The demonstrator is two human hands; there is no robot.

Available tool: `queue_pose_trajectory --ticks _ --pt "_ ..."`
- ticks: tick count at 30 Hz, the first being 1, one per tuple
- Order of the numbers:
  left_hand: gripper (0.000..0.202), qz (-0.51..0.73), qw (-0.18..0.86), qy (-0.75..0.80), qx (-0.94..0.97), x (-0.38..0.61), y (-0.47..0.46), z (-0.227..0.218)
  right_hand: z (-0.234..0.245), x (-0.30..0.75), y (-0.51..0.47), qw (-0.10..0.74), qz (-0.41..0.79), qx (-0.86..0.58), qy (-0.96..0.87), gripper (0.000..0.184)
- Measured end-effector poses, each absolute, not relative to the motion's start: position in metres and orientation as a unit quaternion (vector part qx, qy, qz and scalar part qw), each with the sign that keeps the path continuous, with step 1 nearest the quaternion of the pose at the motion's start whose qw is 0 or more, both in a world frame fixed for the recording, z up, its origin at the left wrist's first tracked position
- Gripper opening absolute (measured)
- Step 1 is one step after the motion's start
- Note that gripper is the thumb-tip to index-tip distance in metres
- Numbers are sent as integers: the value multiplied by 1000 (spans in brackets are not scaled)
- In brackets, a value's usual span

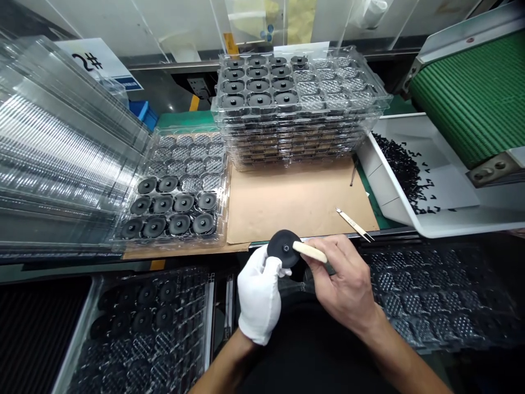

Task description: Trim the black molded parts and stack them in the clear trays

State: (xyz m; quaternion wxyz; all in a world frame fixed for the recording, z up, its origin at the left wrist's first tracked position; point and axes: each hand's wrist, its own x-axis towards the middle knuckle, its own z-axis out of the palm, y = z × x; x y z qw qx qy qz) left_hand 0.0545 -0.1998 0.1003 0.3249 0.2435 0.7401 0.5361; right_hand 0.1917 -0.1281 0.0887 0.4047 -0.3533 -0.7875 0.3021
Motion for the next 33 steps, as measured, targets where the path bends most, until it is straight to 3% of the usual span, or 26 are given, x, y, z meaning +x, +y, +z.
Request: queue_pose_trajectory --ticks 6,18,33 --pt "30 460 335 747 344 57 -202 105 92 184 -121 392 314 -349 -791 17" --pt "28 499 344 685 405 44 -203 89 95 200 -109 318 329 -295 -839 15" --pt "25 450 438 623 466 32 -200 87 111 213 -82 183 340 -142 -911 34"
